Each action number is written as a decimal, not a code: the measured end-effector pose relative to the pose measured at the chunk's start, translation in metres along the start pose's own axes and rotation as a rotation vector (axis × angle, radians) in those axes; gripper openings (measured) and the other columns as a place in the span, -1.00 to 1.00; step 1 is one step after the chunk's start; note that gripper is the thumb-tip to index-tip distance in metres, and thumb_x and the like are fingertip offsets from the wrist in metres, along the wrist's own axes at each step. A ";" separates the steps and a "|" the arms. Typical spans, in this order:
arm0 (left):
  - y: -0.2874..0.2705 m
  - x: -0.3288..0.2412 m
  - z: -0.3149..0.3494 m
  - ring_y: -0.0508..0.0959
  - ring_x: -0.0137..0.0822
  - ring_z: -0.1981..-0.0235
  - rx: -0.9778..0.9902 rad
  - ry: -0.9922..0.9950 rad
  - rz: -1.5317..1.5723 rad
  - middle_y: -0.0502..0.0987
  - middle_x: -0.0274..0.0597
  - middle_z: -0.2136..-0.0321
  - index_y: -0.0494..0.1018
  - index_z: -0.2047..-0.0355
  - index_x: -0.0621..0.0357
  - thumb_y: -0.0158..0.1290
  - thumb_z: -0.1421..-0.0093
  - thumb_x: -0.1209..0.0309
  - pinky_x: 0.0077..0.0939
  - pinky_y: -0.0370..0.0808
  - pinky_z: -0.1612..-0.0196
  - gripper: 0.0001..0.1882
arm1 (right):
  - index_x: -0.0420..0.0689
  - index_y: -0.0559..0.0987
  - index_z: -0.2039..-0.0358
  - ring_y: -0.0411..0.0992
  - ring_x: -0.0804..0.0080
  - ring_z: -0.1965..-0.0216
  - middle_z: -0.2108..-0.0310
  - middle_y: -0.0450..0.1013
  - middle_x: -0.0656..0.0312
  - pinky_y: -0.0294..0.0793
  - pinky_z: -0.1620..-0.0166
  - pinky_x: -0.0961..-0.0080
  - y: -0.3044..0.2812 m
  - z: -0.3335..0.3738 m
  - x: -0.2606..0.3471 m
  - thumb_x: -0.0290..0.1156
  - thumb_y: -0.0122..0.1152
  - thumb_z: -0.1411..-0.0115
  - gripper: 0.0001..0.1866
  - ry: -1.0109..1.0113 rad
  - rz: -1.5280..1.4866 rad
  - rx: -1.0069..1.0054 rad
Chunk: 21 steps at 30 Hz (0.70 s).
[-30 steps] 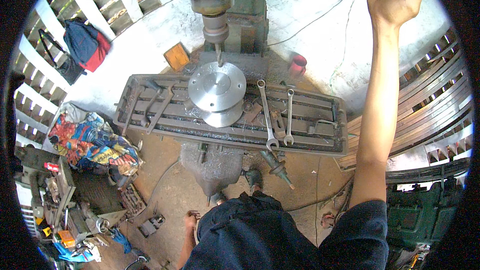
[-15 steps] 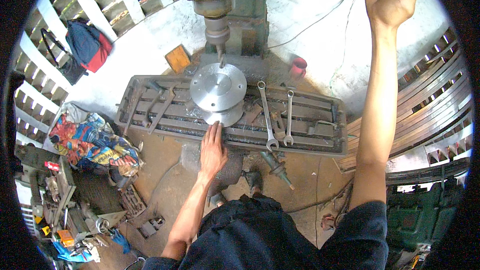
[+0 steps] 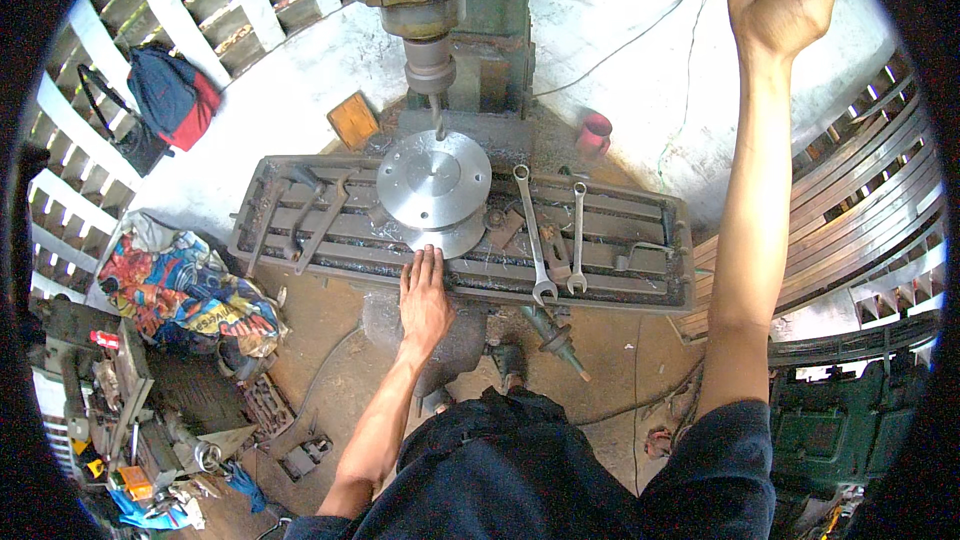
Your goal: The person secures a round metal workpiece on a drill press table using a C-clamp and wrench, then operates the drill press to drill a hole into the workpiece. The person uses both hands to tighten the clamp and adjust the drill press lever.
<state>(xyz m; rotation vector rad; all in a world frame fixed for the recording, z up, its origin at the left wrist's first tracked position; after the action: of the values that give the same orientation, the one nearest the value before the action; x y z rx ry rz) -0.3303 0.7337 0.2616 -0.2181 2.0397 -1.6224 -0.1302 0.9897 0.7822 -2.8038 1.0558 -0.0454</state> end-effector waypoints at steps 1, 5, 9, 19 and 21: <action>0.000 0.000 0.000 0.11 -0.02 -0.43 0.006 -0.006 0.015 0.12 0.09 -0.40 0.08 -0.38 0.35 0.10 -0.03 0.48 -0.03 0.03 -0.44 -0.13 | -0.23 0.45 0.08 0.36 0.20 -0.07 0.06 0.40 0.09 0.17 -0.30 0.18 -0.040 0.002 -0.015 -0.04 -0.27 -0.48 -0.51 0.101 -0.264 -0.303; 0.002 0.001 0.000 0.10 -0.02 -0.43 0.018 -0.014 -0.008 0.10 0.07 -0.41 0.06 -0.39 0.33 0.12 -0.02 0.48 -0.03 0.03 -0.44 -0.10 | -0.22 0.45 0.07 0.36 0.22 -0.07 0.06 0.40 0.10 0.17 -0.30 0.18 -0.106 0.014 -0.053 -0.05 -0.25 -0.49 -0.53 0.309 -0.794 -0.904; 0.002 0.001 0.000 0.09 -0.03 -0.44 0.013 -0.010 -0.004 0.10 0.06 -0.41 0.05 -0.40 0.33 0.14 0.01 0.51 -0.02 0.03 -0.44 -0.07 | -0.22 0.45 0.06 0.36 0.24 -0.07 0.05 0.40 0.10 0.18 -0.30 0.19 -0.093 0.015 -0.035 -0.05 -0.25 -0.50 -0.53 0.192 -0.609 -0.847; 0.004 0.002 0.001 0.10 -0.02 -0.43 0.000 -0.020 0.036 0.11 0.07 -0.40 0.04 -0.40 0.33 0.13 0.03 0.55 0.00 0.05 -0.43 -0.06 | -0.22 0.53 0.12 0.42 0.26 0.02 0.08 0.46 0.08 0.30 -0.19 0.23 0.001 0.014 0.001 -0.04 -0.12 -0.46 -0.53 0.055 0.083 -0.228; 0.005 0.003 0.002 0.09 -0.03 -0.44 -0.007 -0.015 0.033 0.10 0.07 -0.41 0.04 -0.40 0.34 0.12 0.03 0.55 0.00 0.04 -0.43 -0.06 | -0.25 0.56 0.19 0.46 0.25 0.11 0.18 0.52 0.09 0.38 -0.06 0.24 -0.004 0.002 0.006 -0.03 -0.16 -0.45 -0.49 0.098 0.088 -0.200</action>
<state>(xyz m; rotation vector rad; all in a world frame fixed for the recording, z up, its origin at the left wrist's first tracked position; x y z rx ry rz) -0.3307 0.7326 0.2559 -0.1975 2.0269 -1.5894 -0.1225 0.9892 0.7808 -2.9541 1.2712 -0.0723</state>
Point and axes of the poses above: each hand's wrist, its own z-axis away from the middle knuckle, its own y-axis out of the palm, x = y × z, the point moved 10 cm from there along -z, towards the middle knuckle
